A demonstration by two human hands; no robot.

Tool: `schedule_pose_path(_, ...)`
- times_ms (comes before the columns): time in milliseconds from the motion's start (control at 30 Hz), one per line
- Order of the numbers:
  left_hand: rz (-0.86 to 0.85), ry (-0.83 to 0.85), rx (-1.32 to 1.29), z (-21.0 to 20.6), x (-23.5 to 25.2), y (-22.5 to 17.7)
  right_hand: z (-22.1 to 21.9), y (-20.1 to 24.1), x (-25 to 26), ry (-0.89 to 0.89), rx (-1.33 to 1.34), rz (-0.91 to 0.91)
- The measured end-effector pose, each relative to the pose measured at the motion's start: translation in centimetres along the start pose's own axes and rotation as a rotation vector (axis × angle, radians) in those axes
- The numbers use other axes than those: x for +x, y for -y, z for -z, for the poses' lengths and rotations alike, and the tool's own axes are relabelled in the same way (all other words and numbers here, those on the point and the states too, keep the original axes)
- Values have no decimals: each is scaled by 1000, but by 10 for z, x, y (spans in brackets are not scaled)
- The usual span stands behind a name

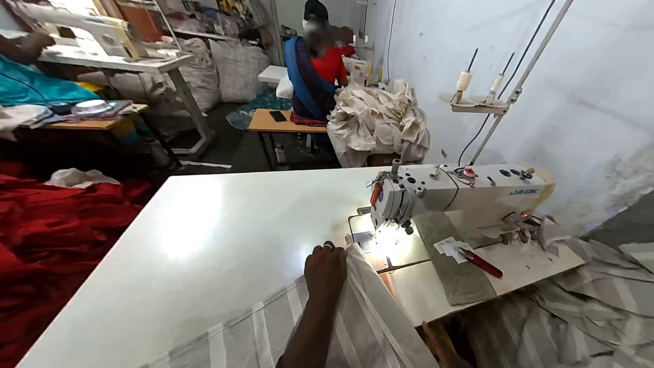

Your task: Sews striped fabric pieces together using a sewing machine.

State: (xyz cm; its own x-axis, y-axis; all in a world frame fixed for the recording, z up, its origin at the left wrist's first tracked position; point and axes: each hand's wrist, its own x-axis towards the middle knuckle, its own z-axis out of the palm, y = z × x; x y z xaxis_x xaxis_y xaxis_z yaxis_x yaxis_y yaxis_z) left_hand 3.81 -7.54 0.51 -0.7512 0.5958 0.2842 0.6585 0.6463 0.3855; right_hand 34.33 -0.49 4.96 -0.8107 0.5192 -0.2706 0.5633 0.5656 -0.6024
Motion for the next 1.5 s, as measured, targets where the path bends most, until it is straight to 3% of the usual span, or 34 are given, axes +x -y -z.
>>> schedule_pose_path(133, -47, -156, -6, -13, -2, 7, 8, -12, 75, -490, 64, 316)
schedule_pose_path(200, -31, -164, -21, -14, 0, 10, -9, 7, 124, -507, 353, 387)
schedule_pose_path(267, 42, -123, -46, -8, 2, 12, -47, 29, 142, -373, 517, 391)
schedule_pose_path(333, 95, -107, -82, -3, 6, 18, -81, 35, 143, -488, 234, 576)
schedule_pose_path(400, 106, -94, -133, -1, 5, 23, -88, 27, 143, -629, -30, 687)
schedule_pose_path(567, 27, -140, -127, -6, 2, 17, -70, 23, 141, -513, -193, 618)
schedule_pose_path(667, -7, -158, -93, -9, 1, 21, -78, 32, 139, -573, -319, 623)
schedule_pose_path(800, 51, 23, -80, 6, -7, 25, -79, 47, 135, -616, -453, 585)
schedule_pose_path(967, 51, 10, 31, 1, -14, 24, -49, 66, 121, -602, -445, 578)
schedule_pose_path(1067, 43, 56, 65, 5, -16, 23, -51, 66, 112, -338, -479, 492)
schedule_pose_path(1233, 72, 133, 105, 4, -24, 23, -69, 34, 104, -432, -374, 594)
schedule_pose_path(1367, 44, 262, 169, 4, -52, -8, -15, 42, 88, 119, -284, 341)
schedule_pose_path(1400, -16, 236, 148, -2, -62, -16, -6, 37, 89, 70, -254, 354)
schedule_pose_path(1500, -185, 205, 89, -19, -73, -40, -10, 11, 115, -329, -269, 493)
